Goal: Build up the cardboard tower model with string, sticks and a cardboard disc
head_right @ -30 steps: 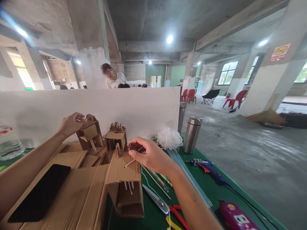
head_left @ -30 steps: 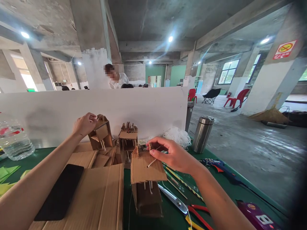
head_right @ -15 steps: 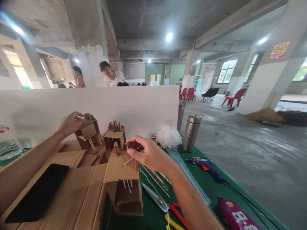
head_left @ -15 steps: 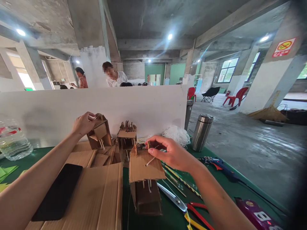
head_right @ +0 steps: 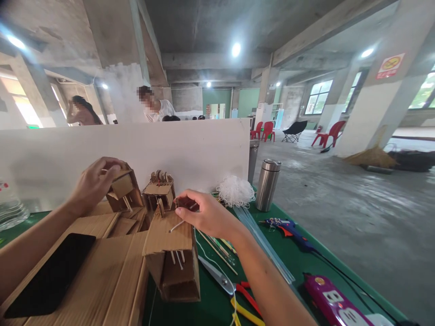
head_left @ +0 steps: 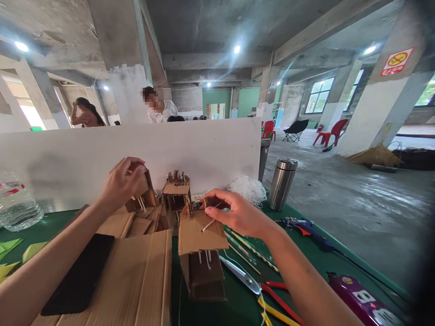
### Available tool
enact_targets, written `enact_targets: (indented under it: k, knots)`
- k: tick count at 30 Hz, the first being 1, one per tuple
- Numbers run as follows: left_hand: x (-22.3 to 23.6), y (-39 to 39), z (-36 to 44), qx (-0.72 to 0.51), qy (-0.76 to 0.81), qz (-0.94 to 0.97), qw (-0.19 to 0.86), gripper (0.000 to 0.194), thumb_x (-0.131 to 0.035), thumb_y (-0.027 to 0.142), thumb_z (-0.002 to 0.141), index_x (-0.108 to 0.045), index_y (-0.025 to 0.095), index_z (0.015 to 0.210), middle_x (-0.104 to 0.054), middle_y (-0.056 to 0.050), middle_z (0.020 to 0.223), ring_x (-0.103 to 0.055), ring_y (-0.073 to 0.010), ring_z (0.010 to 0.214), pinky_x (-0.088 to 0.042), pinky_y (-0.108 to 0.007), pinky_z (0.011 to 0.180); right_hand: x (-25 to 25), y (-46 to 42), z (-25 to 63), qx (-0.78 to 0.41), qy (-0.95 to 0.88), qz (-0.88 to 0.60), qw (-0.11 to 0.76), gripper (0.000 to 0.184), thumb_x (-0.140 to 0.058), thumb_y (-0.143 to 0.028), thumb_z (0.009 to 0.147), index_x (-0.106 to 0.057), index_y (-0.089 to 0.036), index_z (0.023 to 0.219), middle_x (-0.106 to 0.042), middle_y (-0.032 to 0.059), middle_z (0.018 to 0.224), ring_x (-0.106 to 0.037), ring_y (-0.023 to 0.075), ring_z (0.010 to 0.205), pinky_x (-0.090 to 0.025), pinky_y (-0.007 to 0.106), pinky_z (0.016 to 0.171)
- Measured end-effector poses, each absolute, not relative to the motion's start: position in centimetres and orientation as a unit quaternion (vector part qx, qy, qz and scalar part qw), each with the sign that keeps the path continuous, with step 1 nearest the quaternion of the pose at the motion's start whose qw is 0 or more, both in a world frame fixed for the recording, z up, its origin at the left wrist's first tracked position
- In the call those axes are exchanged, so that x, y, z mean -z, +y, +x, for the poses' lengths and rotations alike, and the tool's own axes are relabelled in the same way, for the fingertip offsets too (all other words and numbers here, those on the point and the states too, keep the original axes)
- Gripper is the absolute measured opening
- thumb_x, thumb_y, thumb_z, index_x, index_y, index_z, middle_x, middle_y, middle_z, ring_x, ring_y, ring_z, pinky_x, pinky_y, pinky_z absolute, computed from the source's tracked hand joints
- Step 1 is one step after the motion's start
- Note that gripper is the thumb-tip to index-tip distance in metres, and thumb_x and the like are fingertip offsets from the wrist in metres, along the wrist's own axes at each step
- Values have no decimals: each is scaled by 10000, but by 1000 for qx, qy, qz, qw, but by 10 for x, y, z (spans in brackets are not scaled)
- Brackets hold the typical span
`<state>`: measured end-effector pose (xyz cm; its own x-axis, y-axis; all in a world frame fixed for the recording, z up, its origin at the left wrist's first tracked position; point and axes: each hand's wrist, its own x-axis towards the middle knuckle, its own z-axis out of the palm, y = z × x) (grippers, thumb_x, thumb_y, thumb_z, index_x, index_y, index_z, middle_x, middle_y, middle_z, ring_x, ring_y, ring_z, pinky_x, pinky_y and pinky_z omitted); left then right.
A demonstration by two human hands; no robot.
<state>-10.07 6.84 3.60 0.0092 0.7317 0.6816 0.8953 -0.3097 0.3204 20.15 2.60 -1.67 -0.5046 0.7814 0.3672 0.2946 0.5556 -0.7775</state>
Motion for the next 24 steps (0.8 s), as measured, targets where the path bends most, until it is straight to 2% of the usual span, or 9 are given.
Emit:
enact_targets:
  k: [2,5,7,9,12,17,20,24]
  knots:
    - [-20,36,-83,400,-475,-780,75,436,-385,531,933,-556,217,1182,-636,-93,1171,-647,-255,986,-556,-376,831,17,26,202,-329,-800,-341,367,185,-586,-352,919,-626,-210,1031,-660,50,975,-588,195,884,-488,337,785]
    - [17,-7,-61,365,-343,-860,98,706,-542,625,876,-349,200,1406,-490,-176,1359,-555,-331,1183,-527,-482,938,17,26,201,-325,-800,-349,365,212,-594,-384,920,-630,-216,1044,-663,54,1002,-593,199,892,-488,330,767]
    - [46,-27,-50,365,-310,-863,160,836,-648,538,853,-224,183,1479,-388,-229,1436,-409,-389,1333,-453,-570,1020,17,25,201,-318,-800,-347,371,218,-595,-386,917,-634,-218,1052,-669,53,1010,-600,201,898,-489,336,784]
    - [73,-39,-41,373,-288,-853,225,907,-764,412,791,-223,209,1489,-342,-217,1460,-278,-418,1413,-351,-616,1089,18,25,200,-311,-801,-341,381,204,-591,-362,915,-637,-217,1051,-679,50,1004,-607,203,901,-489,346,808]
    - [98,-46,-31,390,-274,-834,278,867,-840,339,723,-336,262,1423,-254,-148,1542,-206,-376,1457,-214,-574,1175,19,25,199,-309,-801,-336,386,188,-577,-335,919,-638,-217,1052,-691,54,1006,-616,209,909,-490,360,822]
    - [103,-45,-21,386,-299,-826,282,759,-908,339,615,-499,247,1247,-177,-136,1594,-215,-381,1455,-203,-544,1181,16,24,198,-313,-802,-331,386,172,-573,-323,916,-632,-217,1037,-690,55,1012,-621,211,919,-490,360,829]
    - [102,-42,-19,377,-303,-826,289,714,-891,296,640,-515,238,1244,-288,-168,1529,-311,-382,1404,-248,-563,1155,15,23,198,-316,-801,-332,386,168,-570,-315,914,-632,-216,1035,-690,56,1010,-620,212,919,-492,363,825]
    - [104,-42,-17,377,-279,-829,306,527,-787,205,747,-544,243,1213,-491,-119,1333,-434,-326,1307,-306,-541,1137,15,22,198,-311,-802,-334,385,164,-565,-315,921,-625,-222,1042,-689,53,1027,-619,208,929,-491,354,821]
